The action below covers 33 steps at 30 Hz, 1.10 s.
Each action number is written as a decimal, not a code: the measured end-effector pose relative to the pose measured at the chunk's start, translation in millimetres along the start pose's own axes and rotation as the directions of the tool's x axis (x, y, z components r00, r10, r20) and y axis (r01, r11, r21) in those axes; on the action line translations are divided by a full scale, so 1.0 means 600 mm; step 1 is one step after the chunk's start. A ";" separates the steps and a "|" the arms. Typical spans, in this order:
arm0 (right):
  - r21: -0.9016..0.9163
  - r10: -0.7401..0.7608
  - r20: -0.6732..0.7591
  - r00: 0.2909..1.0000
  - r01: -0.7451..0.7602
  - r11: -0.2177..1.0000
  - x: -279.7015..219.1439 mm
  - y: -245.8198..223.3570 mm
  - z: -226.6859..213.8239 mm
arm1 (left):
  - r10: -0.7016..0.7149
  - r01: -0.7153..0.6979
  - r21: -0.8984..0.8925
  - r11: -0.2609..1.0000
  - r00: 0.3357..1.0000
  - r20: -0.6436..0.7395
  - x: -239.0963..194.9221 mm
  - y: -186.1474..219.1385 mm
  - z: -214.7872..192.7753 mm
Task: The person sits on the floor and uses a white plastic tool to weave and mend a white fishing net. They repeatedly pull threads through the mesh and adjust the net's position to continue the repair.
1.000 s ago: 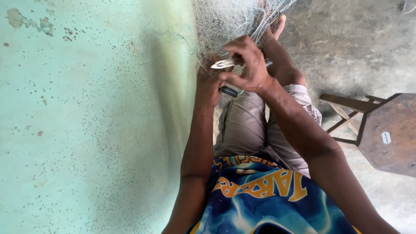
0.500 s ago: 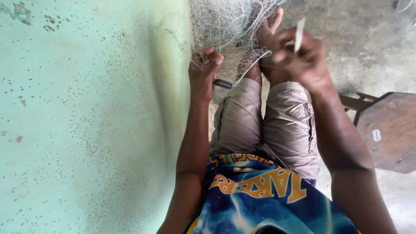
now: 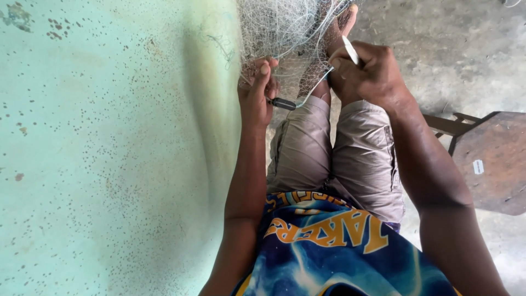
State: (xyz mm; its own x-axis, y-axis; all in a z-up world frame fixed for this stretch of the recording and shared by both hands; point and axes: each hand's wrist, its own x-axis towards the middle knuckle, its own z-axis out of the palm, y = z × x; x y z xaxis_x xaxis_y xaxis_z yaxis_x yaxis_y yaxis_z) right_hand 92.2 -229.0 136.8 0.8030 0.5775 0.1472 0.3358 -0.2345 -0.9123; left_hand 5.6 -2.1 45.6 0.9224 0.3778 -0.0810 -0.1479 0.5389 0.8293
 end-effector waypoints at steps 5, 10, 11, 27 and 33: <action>-0.007 -0.149 -0.023 0.989 0.149 0.989 -0.006 0.048 0.005 | -0.007 0.008 -0.035 0.999 0.999 0.033 -0.003 0.002 0.001; -0.030 -0.166 0.008 0.986 0.166 0.986 -0.031 0.045 0.022 | -0.022 0.027 -0.090 0.996 0.998 0.050 0.005 -0.023 -0.028; 0.080 -0.086 -0.033 0.996 0.088 0.993 -0.044 0.041 0.036 | -0.006 0.011 -0.140 0.990 0.999 0.038 0.007 -0.050 -0.051; 0.018 -0.082 -0.022 0.996 0.083 0.996 -0.122 0.103 0.199 | 0.054 -0.028 -0.217 0.976 0.992 0.113 0.008 -0.110 -0.095; -0.017 -0.107 0.091 0.990 0.109 0.994 -0.116 0.101 0.206 | 0.041 -0.005 -0.274 0.962 0.991 0.125 -0.005 -0.135 -0.121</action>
State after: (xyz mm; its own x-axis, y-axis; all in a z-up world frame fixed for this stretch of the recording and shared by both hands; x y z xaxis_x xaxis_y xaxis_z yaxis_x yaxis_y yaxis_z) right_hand -4.3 -186.9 23.8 0.7143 0.6681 0.2084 0.4298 -0.1838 -0.8840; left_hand -11.0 7.4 -61.6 0.9530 0.3023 0.0225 -0.2445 0.7226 0.6466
